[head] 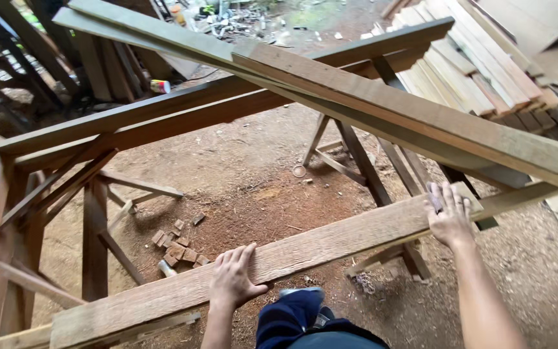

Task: The person sands a long wooden plank by hand using a piece of sandpaper, moving it back and forth along the surface of the wood.

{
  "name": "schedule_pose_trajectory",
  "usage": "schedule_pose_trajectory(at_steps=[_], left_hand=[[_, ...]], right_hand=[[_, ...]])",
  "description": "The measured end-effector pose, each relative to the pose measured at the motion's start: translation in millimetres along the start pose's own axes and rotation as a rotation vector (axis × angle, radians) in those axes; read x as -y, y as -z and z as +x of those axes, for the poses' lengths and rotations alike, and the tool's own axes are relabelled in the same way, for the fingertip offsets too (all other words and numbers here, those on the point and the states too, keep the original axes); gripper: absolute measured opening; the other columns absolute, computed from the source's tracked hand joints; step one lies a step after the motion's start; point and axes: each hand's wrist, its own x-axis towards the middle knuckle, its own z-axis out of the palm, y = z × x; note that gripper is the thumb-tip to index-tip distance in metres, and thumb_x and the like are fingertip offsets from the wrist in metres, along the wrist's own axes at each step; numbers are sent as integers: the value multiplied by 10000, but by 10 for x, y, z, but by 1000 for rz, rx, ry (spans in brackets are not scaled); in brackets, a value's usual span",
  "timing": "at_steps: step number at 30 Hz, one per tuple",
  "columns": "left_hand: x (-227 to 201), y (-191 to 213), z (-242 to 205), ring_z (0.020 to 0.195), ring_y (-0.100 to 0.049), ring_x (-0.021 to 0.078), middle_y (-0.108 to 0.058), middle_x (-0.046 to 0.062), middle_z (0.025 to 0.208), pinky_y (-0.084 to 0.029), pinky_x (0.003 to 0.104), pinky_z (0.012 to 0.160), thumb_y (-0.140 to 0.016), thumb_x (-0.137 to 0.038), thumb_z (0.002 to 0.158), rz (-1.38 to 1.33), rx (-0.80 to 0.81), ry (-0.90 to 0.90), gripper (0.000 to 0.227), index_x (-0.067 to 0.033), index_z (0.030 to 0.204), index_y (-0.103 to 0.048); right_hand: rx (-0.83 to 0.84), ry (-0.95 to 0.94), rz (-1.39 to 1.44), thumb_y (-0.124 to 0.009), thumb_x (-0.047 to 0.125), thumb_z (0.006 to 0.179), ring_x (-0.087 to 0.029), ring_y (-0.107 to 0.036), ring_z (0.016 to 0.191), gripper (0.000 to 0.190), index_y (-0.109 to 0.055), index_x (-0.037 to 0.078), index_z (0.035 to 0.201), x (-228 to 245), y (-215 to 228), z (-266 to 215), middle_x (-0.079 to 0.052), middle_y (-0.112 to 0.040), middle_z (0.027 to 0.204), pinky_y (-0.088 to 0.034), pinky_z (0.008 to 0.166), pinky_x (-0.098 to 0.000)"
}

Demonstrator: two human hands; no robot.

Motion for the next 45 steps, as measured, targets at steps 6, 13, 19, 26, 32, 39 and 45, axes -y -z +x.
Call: schedule_pose_trajectory(at_steps=[6, 13, 19, 26, 32, 39, 45], left_hand=[[42, -14, -14, 1360, -399, 211, -451, 34, 1436, -233, 389, 1216, -831, -610, 579, -30, -1, -16, 1116, -187, 1467, -303], [52, -99, 1, 1350, -392, 219, -448, 42, 1431, -251, 409, 1192, -828, -614, 586, -80, -29, -37, 1105, -181, 1467, -321], [103, 24, -89, 1331, -408, 230, -472, 47, 1399, -274, 409, 1183, -812, -634, 588, -72, -26, -63, 1107, -180, 1475, -331], [135, -58, -124, 1303, -440, 220, -488, 57, 1384, -289, 399, 1186, -806, -595, 637, -50, -18, -63, 1067, -156, 1484, -327], [116, -113, -60, 1319, -437, 216, -487, 44, 1406, -286, 380, 1186, -818, -642, 586, -41, -74, -84, 1122, -157, 1474, -332], [97, -160, -44, 1336, -425, 222, -481, 56, 1409, -269, 407, 1188, -717, -786, 593, -50, -67, -66, 1147, -171, 1482, -334], [5, -279, 149, 1420, -310, 253, -384, 78, 1506, -128, 482, 1207, -532, -907, 649, -79, -109, -11, 1150, -205, 1522, -272]], right_hand=[[541, 243, -170, -366, 269, 945, -194, -499, 1014, 205, -434, 157, 1102, 1623, 18, -482, -70, -488, 1081, -546, 862, -352], [-35, 1044, 123, -252, 437, 1005, -217, 59, 1490, 638, -49, 151, 1539, 2656, -490, -1581, -88, 38, 1612, 75, 1192, -420], [248, 229, 433, -461, 167, 884, -204, -350, 1415, 479, -400, 139, 1358, 1584, -124, -892, -73, -408, 1494, -295, 1185, -368], [229, 52, -131, -533, 212, 869, -222, -498, 1050, 247, -528, 120, 1098, 942, -18, -408, -117, -540, 1076, -451, 947, -443], [142, 707, -215, -254, 353, 975, -203, -433, 1317, 510, -398, 107, 1398, 2576, -565, -1383, -121, -546, 1353, -345, 1121, -391], [101, 705, -323, -425, 196, 936, -260, -481, 1295, 465, -491, 94, 1385, 1442, -296, -703, -135, -553, 1380, -335, 1144, -435], [206, 162, 63, -385, 330, 997, -384, -78, 1486, 619, -186, 53, 1513, -138, -10, -31, -215, -88, 1647, -60, 1155, -599]])
